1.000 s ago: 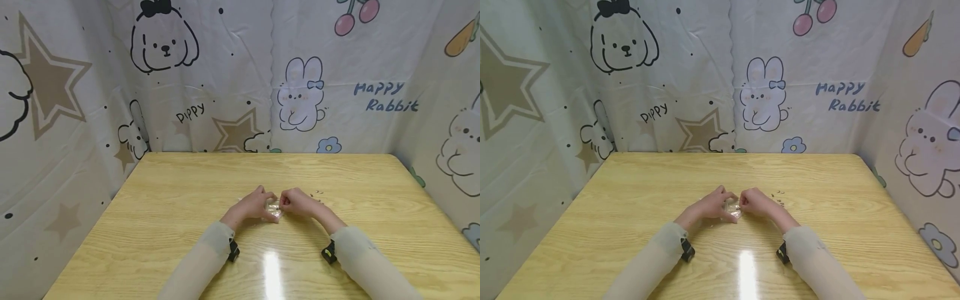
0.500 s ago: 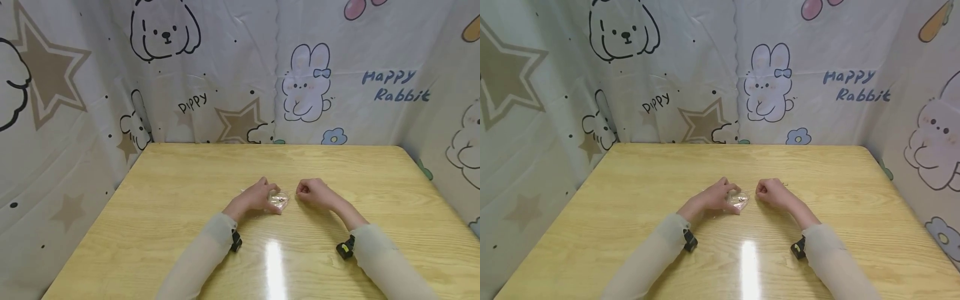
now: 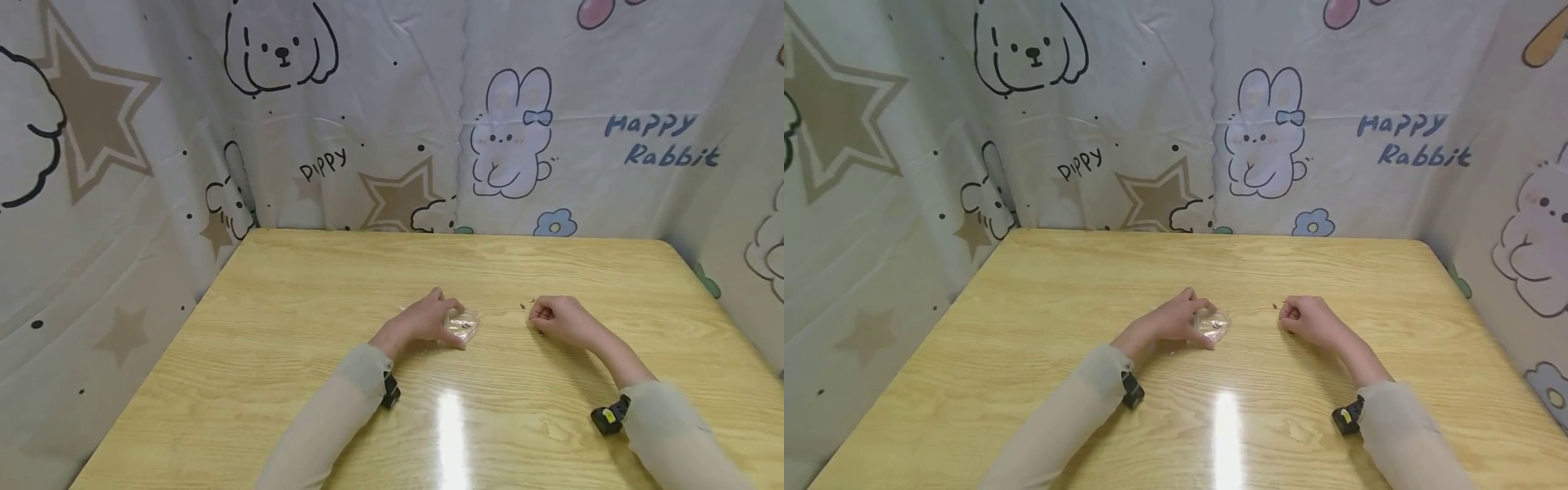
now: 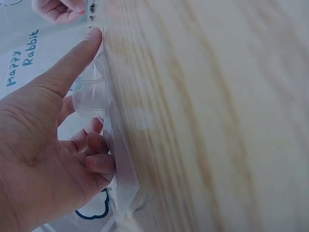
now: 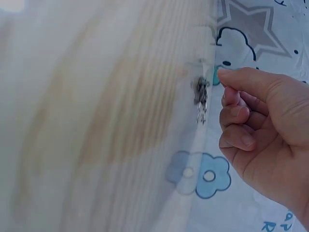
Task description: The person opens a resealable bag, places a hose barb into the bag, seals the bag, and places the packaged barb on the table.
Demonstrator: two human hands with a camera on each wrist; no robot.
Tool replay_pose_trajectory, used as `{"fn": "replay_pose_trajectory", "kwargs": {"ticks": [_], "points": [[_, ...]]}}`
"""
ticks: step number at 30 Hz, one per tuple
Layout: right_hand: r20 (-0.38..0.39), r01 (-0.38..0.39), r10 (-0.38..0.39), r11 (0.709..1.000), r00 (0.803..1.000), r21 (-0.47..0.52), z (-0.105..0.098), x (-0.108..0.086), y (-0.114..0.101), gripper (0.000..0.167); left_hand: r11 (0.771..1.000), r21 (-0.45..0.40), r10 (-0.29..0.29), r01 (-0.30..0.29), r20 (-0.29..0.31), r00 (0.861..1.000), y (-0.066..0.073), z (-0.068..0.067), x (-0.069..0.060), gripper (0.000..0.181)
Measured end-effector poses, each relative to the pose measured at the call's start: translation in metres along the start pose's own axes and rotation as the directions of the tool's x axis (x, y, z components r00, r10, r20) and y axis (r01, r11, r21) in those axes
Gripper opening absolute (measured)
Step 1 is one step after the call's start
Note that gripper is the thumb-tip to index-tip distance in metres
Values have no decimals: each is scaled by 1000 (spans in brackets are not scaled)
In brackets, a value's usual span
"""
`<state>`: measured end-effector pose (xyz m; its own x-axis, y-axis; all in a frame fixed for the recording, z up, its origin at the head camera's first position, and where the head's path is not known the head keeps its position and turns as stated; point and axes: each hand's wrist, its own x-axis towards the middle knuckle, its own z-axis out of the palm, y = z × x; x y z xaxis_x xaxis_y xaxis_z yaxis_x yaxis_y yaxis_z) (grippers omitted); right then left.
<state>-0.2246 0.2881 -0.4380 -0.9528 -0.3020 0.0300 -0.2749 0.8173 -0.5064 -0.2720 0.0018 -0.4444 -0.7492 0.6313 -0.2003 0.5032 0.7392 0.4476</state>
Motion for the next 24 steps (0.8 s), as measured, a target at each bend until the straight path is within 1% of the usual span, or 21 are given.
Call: {"fn": "replay_pose_trajectory", "kwargs": {"ticks": [3,10,17,24], "points": [[-5,-5,5,1000,1000,-7,-3,-6,5,5,1000,-8,2,-2,5,1000,1,1,0,76],[3,-32,32,999,999,-5,-6,-16,15,5,1000,6,7,-7,2,1000,3,1,-1,74],[61,-25,23,999,998,30,-7,-17,16,4,1000,18,2,-2,-6,1000,3,1,-1,75],[85,-2,0,999,996,32,-6,-13,15,4,1000,16,3,-3,-18,1000,2,0,-1,74]]}}
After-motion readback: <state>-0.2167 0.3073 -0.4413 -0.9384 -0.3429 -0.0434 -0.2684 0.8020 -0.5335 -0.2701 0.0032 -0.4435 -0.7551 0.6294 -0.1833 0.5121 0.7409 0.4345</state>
